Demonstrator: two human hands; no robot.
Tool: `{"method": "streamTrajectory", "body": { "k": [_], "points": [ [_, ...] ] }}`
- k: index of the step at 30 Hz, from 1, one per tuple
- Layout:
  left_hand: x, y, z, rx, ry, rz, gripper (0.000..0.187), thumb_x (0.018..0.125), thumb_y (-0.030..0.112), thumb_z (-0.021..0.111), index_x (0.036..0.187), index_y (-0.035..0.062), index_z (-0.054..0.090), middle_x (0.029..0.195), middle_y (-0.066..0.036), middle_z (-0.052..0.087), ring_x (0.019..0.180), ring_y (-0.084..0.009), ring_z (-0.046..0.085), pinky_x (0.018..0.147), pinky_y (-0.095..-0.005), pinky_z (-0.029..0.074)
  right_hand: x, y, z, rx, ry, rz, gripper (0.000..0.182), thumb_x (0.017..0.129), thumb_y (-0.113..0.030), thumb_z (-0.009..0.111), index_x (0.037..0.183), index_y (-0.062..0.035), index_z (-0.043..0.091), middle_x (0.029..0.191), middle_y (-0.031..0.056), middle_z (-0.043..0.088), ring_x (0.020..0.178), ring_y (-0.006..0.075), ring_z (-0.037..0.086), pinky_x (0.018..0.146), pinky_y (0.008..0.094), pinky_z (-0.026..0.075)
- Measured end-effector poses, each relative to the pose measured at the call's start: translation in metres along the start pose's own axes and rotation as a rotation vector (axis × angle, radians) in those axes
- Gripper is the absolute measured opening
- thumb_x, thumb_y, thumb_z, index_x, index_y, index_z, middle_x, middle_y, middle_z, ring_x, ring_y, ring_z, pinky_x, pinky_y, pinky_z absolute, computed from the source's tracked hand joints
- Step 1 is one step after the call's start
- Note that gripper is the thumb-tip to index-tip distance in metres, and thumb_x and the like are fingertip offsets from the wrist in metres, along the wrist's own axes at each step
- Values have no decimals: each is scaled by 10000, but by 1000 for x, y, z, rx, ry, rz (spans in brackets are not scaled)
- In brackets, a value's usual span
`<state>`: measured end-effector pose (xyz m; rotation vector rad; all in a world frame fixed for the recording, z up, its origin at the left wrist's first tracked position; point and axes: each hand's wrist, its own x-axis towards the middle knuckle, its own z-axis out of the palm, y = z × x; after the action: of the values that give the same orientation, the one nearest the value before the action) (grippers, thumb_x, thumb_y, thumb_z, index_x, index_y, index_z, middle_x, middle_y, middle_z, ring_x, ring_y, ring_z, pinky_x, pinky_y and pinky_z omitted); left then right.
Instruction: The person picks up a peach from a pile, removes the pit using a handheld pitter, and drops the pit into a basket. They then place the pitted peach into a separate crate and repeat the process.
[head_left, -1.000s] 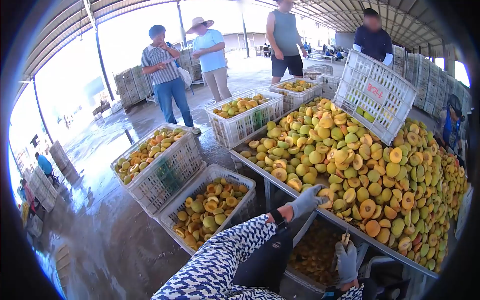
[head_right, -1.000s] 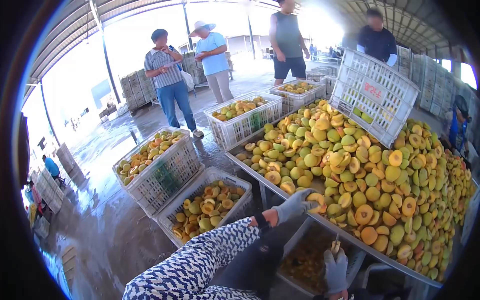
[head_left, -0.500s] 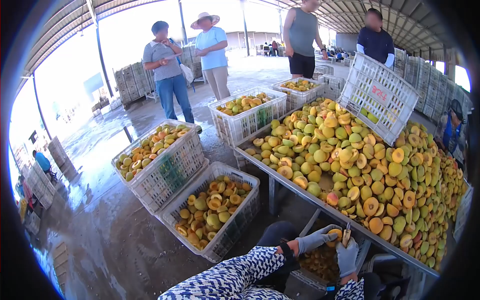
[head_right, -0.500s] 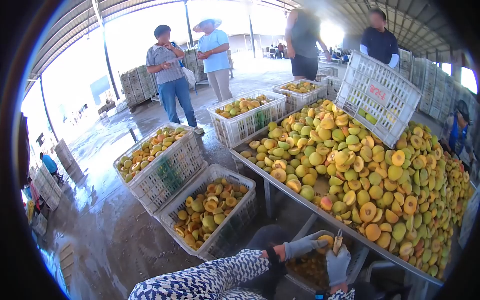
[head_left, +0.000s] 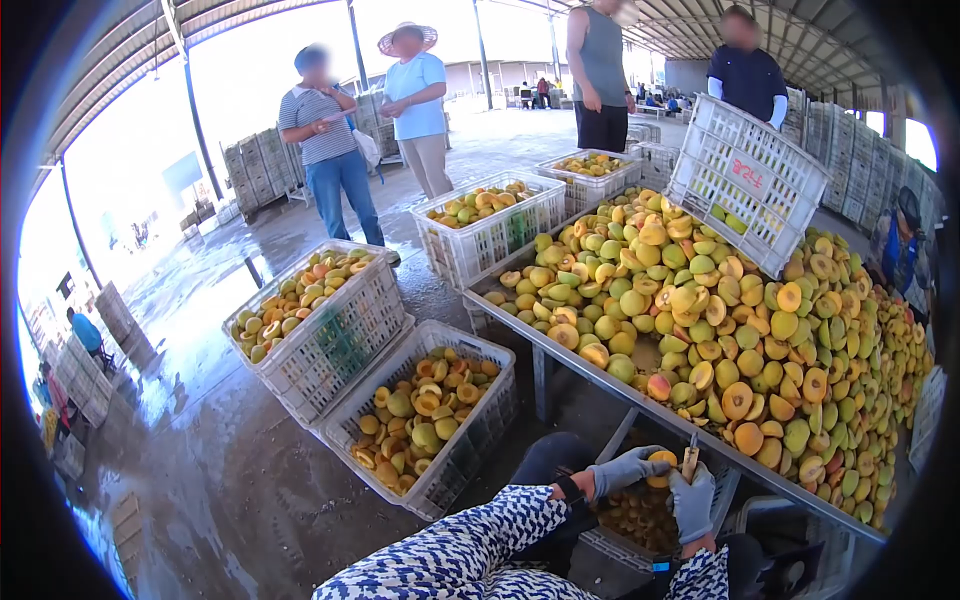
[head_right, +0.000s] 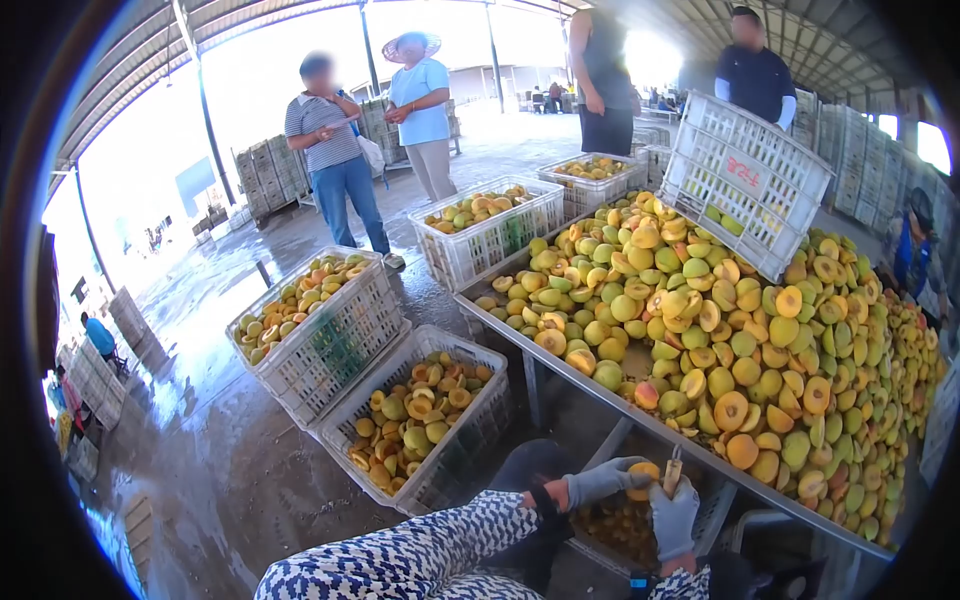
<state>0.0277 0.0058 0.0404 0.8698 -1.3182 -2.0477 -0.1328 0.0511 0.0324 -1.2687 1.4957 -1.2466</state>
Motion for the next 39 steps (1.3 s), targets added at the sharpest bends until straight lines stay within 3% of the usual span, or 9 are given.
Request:
{"method": "streamTrajectory", "body": {
  "k": [1, 5, 10, 16, 20, 24, 27, 33, 39],
  "points": [
    [4, -6, -2, 9, -8, 23, 387, 871, 303, 589, 1198, 122, 489, 951, 13, 545, 766, -54, 506, 556, -182, 420, -1, -2, 0, -1, -7, -3, 121, 761, -79, 608, 823, 10, 555, 622, 43, 535, 455, 99, 498, 410, 244, 386],
    [10, -15, -6, -15, -50, 89, 347, 872, 297, 589, 1158, 124, 495, 953, 11, 550, 770, -54, 507, 559, -180, 421, -2, -4, 1, 6, -24, -1, 133, 769, -86, 610, 850, 6, 558, 624, 40, 537, 440, 92, 502, 391, 234, 388],
    [20, -28, -13, -108, -142, 157, 320, 882, 249, 584, 1148, 91, 502, 1017, 3, 546, 925, -89, 516, 796, -233, 440, -2, -6, 1, 4, -37, 5, 171, 764, -97, 627, 881, 14, 572, 629, 38, 544, 445, 93, 509, 394, 236, 391],
    [25, -36, -17, -160, -177, 146, 382, 897, 212, 563, 1231, 51, 474, 1124, -33, 541, 1032, -111, 503, 903, -247, 406, 2, 3, -1, -47, -47, -40, 186, 757, -107, 641, 887, 18, 597, 656, 63, 578, 491, 123, 545, 441, 261, 419],
    [31, -43, -20, -10, -130, 121, 374, 909, 235, 544, 1219, 36, 479, 1127, -33, 540, 1032, -109, 499, 903, -240, 402, 3, 7, -2, -223, -25, -230, 196, 731, -112, 650, 868, 21, 608, 673, 116, 602, 593, 216, 595, 551, 334, 455],
    [25, -33, -12, 93, -17, 89, 313, 937, 289, 492, 1111, 36, 553, 988, 4, 564, 882, -84, 490, 813, -223, 412, -1, -4, -4, -330, -33, -258, 187, 696, -122, 637, 798, 22, 577, 639, 127, 574, 592, 242, 577, 554, 357, 443],
    [29, -40, -13, 158, -20, 100, 329, 946, 297, 471, 1118, 28, 551, 985, 13, 562, 883, -85, 483, 806, -225, 409, -2, 1, -5, -513, -45, -342, 218, 683, -155, 626, 790, 28, 577, 693, 196, 589, 659, 368, 575, 598, 404, 444],
    [28, -45, -13, 192, -47, 143, 309, 951, 301, 458, 1087, 44, 561, 926, 37, 544, 832, -73, 465, 767, -226, 407, 1, 0, -6, -427, -94, -181, 199, 655, -163, 602, 735, 19, 582, 674, 197, 589, 654, 351, 585, 610, 424, 447],
    [14, -28, -3, 203, 3, 48, 264, 950, 292, 464, 1029, 59, 562, 883, 46, 526, 810, -64, 447, 751, -223, 402, 2, 9, -1, -518, 13, -317, 197, 648, -167, 584, 710, 19, 567, 652, 199, 570, 647, 373, 567, 606, 446, 435]
  ]
}}
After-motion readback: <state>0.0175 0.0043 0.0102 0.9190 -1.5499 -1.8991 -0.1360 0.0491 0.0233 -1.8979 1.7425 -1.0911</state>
